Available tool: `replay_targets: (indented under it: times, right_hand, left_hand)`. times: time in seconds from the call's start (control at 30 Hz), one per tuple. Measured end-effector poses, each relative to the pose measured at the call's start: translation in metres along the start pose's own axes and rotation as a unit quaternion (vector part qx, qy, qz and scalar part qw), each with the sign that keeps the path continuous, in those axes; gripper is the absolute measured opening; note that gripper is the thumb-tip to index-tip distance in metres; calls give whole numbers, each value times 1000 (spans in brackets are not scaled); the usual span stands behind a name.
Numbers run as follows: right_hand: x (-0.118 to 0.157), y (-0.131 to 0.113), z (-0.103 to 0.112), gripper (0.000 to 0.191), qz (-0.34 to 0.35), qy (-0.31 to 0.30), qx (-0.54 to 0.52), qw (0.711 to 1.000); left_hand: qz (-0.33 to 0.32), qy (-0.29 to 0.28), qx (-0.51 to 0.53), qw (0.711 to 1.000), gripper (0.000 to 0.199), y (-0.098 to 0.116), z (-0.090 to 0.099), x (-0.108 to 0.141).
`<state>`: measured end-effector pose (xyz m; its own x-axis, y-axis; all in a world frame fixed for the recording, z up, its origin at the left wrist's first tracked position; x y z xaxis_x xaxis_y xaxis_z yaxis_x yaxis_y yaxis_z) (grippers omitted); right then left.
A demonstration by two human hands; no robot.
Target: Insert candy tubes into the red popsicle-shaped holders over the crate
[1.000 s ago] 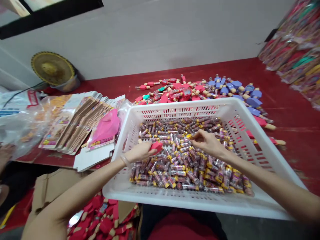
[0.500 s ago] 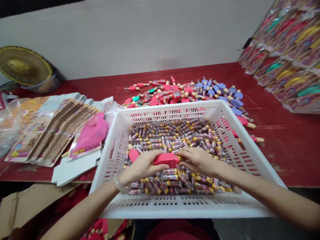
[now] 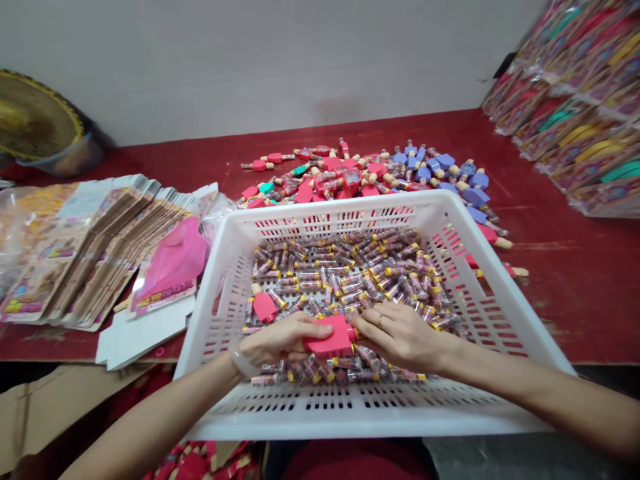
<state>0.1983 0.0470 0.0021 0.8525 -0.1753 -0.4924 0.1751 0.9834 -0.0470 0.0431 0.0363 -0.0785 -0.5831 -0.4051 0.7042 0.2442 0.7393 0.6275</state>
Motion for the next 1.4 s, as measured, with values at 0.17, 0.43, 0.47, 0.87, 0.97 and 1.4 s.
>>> replay_targets:
  times: [0.17, 0.43, 0.47, 0.87, 0.97, 1.4]
  right_hand:
    - [-5, 4, 10, 21, -55, 52, -27, 997]
    - [-3, -6, 9, 28, -65, 26, -64, 995]
    - [0, 0, 4, 29, -97, 9, -109, 989]
    - [32, 51, -51, 45, -317, -150, -351, 868]
    - [33, 46, -51, 41, -313, -133, -363, 868]
    - [91, 129, -95, 38, -516, -200, -107, 826]
  left_hand:
    - [-134, 139, -197, 961, 47, 29, 3, 20]
    - [-151, 166, -321, 920, 48, 28, -7, 32]
    - [-172, 182, -355, 901, 46, 29, -7, 33]
    - [-224, 224, -466, 826, 37, 27, 22, 1]
    - [-216, 210, -492, 817, 34, 24, 19, 2]
    - [-144, 541, -563, 608, 27, 122, 89, 51]
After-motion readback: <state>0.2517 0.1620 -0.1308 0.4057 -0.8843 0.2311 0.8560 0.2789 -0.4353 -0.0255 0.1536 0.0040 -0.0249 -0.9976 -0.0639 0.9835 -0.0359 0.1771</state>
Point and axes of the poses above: each hand's wrist, its own x-axis away from the middle knuckle, its own z-axis out of the back of the hand, y = z × x, the point moved 7 cm from there along -x, towards the middle knuckle, and after that the axes turned 6 degrees about z, right-handed, at the moved point
